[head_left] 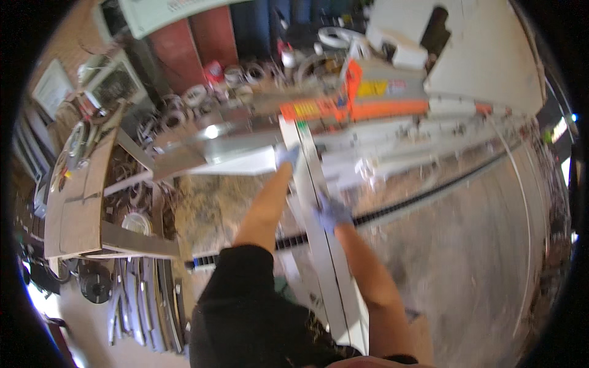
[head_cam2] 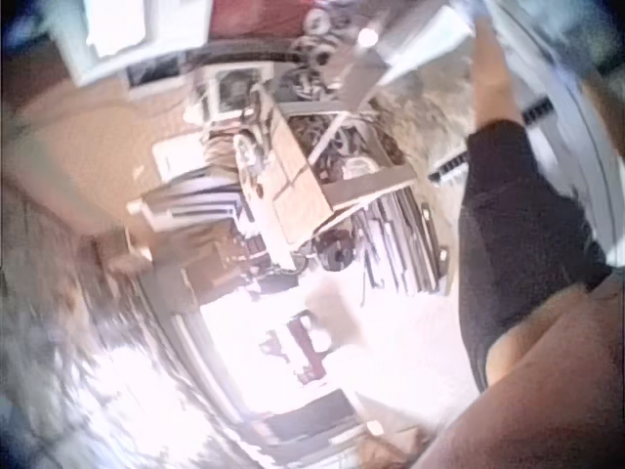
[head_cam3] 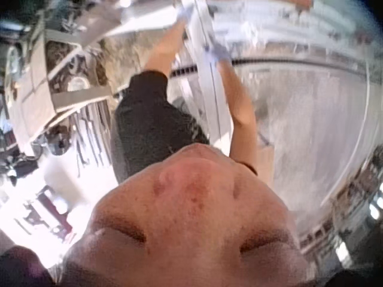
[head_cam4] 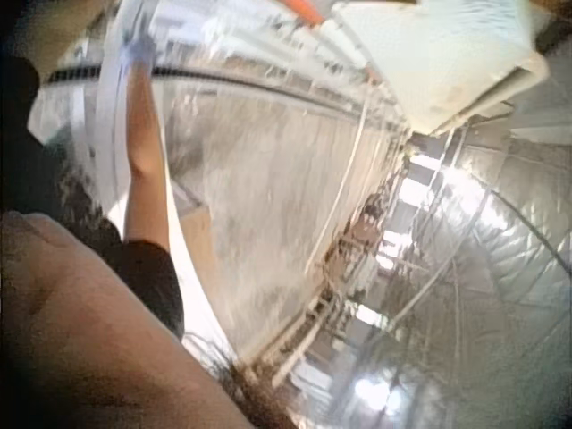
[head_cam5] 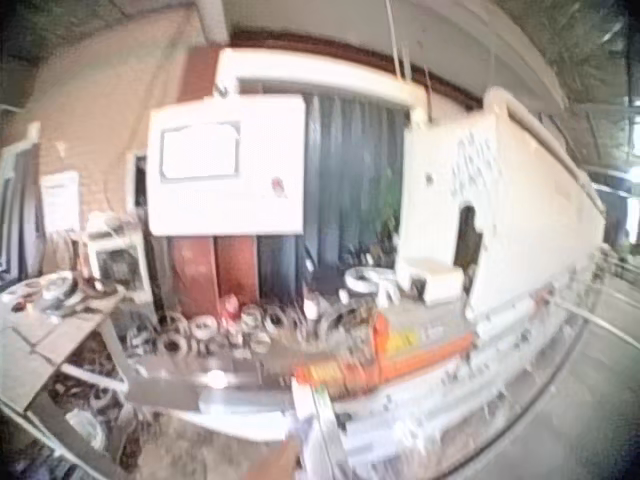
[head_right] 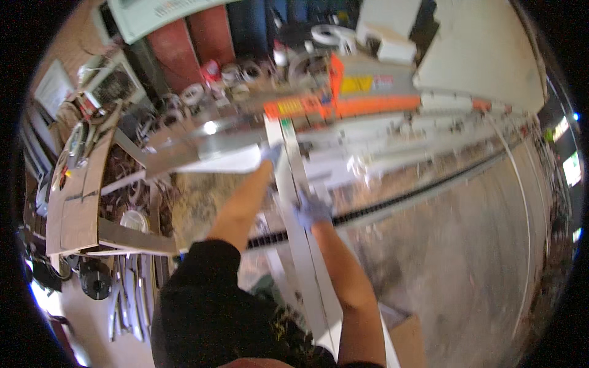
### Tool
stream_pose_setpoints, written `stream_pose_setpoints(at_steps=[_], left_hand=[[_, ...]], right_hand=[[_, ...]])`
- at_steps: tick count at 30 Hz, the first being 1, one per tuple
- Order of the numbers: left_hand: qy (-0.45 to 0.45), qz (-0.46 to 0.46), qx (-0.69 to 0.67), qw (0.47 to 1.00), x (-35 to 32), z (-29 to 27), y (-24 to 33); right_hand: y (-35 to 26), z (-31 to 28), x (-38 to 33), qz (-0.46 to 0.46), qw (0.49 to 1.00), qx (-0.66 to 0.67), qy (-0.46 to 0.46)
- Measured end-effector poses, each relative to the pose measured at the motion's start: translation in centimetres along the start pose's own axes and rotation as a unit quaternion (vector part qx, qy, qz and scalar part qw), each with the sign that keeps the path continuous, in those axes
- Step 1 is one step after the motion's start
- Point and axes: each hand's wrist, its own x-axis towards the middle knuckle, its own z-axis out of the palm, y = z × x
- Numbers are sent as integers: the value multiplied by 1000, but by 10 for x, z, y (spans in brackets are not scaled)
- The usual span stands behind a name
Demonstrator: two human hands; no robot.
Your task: The person applies small white labels to a dark surface, then moves to a stack of white planks and applies labels to each one individually using a machine. The person handles the planks one at a time, placing them on the machine and pressing the label onto the surface.
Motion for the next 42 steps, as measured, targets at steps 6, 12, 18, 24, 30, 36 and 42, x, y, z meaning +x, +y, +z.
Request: stream_pose_setpoints(at_steps=[6, 12, 18, 24, 30, 36, 42], left_hand=[[-250, -140, -234, 929, 17, 27, -13], [-213, -133, -223, 942, -25, 66, -18], [-206, -72, -242, 945, 56, 99, -63], [-188, -145, -220, 946, 72, 130, -38], [-177, -139, -241, 944, 50, 136, -24], [-120, -78, -282, 949, 59, 156, -8], [-137, -98, -248, 954, 75, 181, 3]], right_hand=[[28, 17, 64, 27, 995, 47, -80], [54, 8, 78, 32, 994, 56, -87], [78, 41, 98, -29, 990, 125, -51], [128, 90, 148, -120, 942, 310, -40], [138, 108, 165, -78, 952, 297, -1], [149, 96, 179, -33, 952, 304, 0], [170, 98, 201, -24, 943, 331, 33]])
